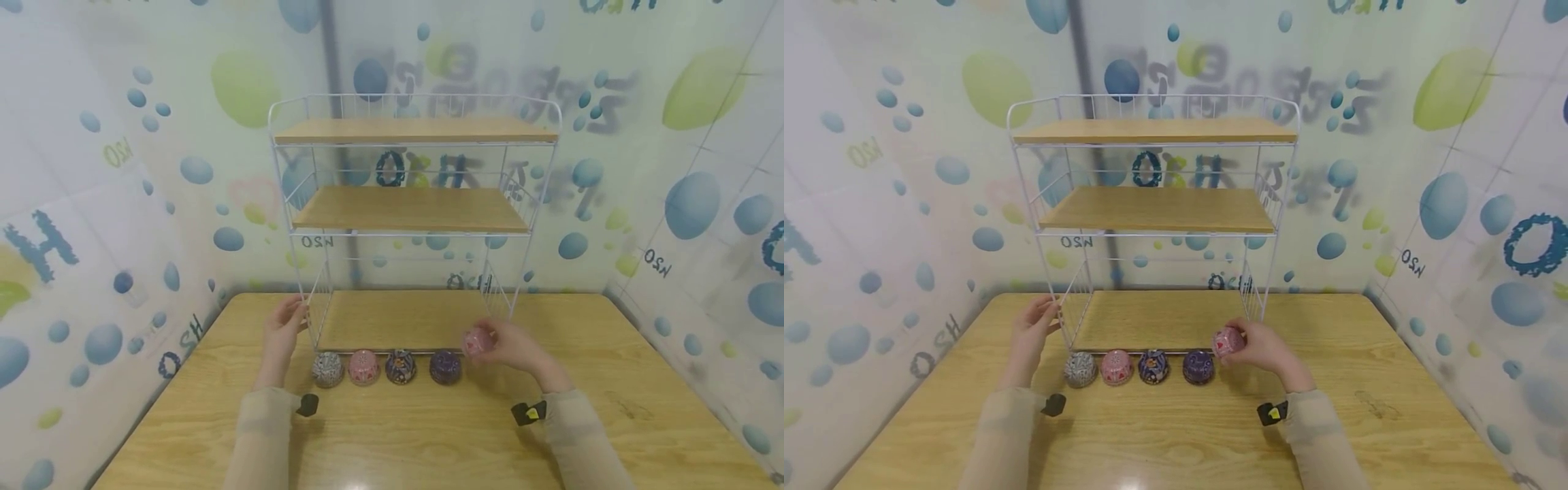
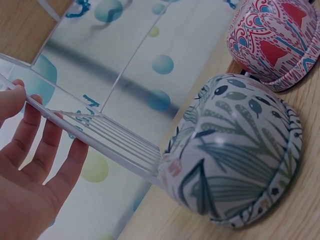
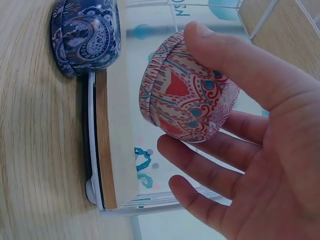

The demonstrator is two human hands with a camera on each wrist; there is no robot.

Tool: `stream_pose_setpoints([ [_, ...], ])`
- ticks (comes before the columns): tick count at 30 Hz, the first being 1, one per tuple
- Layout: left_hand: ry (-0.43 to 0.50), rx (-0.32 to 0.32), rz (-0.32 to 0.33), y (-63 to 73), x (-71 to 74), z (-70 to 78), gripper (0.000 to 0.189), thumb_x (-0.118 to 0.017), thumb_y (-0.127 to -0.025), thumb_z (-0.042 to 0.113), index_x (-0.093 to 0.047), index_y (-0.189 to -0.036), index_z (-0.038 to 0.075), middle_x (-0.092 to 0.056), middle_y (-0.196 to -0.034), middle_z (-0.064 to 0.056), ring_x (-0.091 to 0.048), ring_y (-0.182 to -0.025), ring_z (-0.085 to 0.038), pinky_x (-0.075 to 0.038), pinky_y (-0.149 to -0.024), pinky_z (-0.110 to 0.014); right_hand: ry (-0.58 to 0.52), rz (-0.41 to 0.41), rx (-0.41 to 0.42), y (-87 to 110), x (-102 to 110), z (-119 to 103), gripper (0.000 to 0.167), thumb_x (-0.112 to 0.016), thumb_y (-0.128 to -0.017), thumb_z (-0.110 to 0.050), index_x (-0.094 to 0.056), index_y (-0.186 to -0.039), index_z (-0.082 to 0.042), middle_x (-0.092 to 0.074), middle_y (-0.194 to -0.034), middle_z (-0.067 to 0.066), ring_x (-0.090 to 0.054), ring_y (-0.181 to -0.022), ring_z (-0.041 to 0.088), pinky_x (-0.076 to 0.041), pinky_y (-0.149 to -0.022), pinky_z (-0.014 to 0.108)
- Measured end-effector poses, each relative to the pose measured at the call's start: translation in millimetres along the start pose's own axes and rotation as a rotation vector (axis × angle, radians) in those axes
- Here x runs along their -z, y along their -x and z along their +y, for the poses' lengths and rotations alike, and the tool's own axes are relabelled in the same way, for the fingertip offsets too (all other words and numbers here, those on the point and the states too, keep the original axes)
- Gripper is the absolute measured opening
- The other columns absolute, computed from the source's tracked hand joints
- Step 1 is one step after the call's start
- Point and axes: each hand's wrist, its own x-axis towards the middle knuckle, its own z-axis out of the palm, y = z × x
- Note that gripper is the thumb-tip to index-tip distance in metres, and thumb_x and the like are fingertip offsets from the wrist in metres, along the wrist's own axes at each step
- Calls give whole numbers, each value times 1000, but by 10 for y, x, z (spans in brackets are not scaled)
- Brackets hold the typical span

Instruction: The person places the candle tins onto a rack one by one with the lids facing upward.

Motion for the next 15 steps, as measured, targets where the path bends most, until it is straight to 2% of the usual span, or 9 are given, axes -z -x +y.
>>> stream_pose_setpoints([
  [8,0,-7,20,3,17,0,29,-55,-99,13,-55,-125,-1,-60,-120,-20,-60,-96,-11,-56,-82,-22,-33,35,37,-22,7,-41,65,-87,-69,-24,-58,-122,0,-64,-107,9,-60,-98,28,-55,-78,39],
  [11,3,-5,10,3,15,12,28,-55,-100,14,-54,-124,0,-59,-121,-20,-59,-95,-8,-55,-83,-23,-22,40,26,-23,8,-52,67,-87,-69,-26,-57,-123,-1,-64,-107,8,-60,-97,28,-55,-77,38],
  [15,17,-5,-2,5,6,-6,28,-55,-100,14,-54,-124,0,-65,-110,-1,-59,-94,-7,-56,-83,-24,-22,45,10,-7,6,-48,69,-87,-69,-25,-57,-125,-1,-64,-106,9,-60,-97,28,-55,-77,38],
])
